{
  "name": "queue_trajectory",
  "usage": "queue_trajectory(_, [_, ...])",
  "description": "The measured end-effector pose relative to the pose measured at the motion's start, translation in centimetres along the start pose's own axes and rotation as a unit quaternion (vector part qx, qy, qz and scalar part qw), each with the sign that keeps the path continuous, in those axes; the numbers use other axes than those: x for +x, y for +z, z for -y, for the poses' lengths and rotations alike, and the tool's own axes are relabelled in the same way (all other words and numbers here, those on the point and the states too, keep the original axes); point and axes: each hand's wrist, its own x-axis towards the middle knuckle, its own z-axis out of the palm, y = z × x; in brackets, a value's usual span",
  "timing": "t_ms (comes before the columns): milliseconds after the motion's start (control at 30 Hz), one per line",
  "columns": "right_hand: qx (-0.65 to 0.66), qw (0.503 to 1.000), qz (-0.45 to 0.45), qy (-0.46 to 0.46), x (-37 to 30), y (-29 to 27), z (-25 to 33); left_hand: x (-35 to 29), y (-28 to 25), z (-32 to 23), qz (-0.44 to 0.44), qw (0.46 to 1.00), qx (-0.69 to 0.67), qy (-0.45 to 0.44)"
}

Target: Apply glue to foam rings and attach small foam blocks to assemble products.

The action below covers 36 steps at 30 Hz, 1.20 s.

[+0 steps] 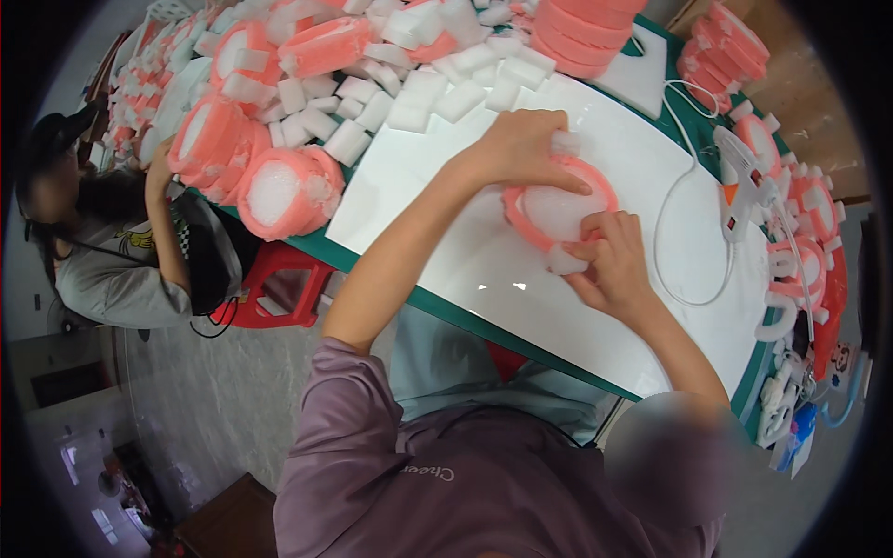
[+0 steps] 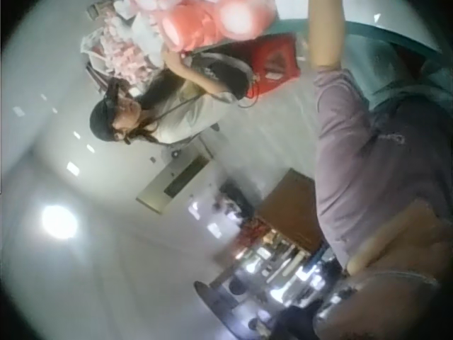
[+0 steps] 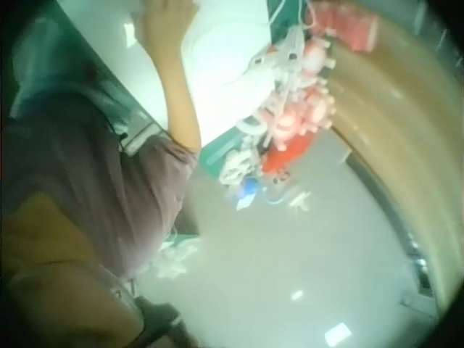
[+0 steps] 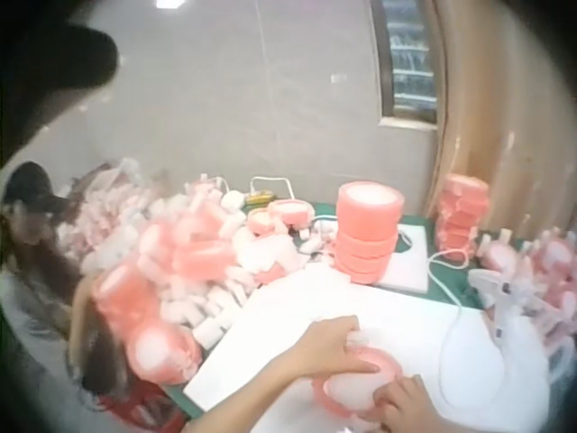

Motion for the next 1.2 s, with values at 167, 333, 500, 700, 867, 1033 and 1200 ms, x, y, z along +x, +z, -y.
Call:
queue_trajectory(167, [0.016,0.999,-0.015,0.026,0.42,0.45,-0.14,0.24,-0.14,0.48,0.017,1.0,0.011,0.002])
queue_trajectory(333, [0.021,0.999,-0.047,0.019,0.09,0.53,0.41,0.33,-0.23,0.26,0.026,1.0,0.0,-0.003])
queue_trajectory(500, [0.002,0.999,-0.035,0.027,-0.2,0.8,0.63,0.01,-0.44,0.15,0.051,0.999,-0.011,-0.011])
queue_trajectory(700, [-0.019,0.999,-0.025,0.04,0.3,0.81,0.5,0.17,-0.07,0.67,0.037,0.999,0.006,0.023])
queue_trajectory(867, [0.001,0.999,-0.02,0.03,0.34,0.52,0.25,0.21,-0.03,0.54,0.023,1.0,-0.003,0.012])
queue_trajectory(1033, [0.01,1.0,-0.016,0.024,0.48,0.28,0.2,0.36,-0.15,0.25,0.036,0.999,-0.018,-0.011])
queue_trajectory(1200, [-0.025,1.0,-0.006,0.009,0.56,0.57,0.23,0.24,-0.33,0.34,0.03,0.999,-0.02,-0.005])
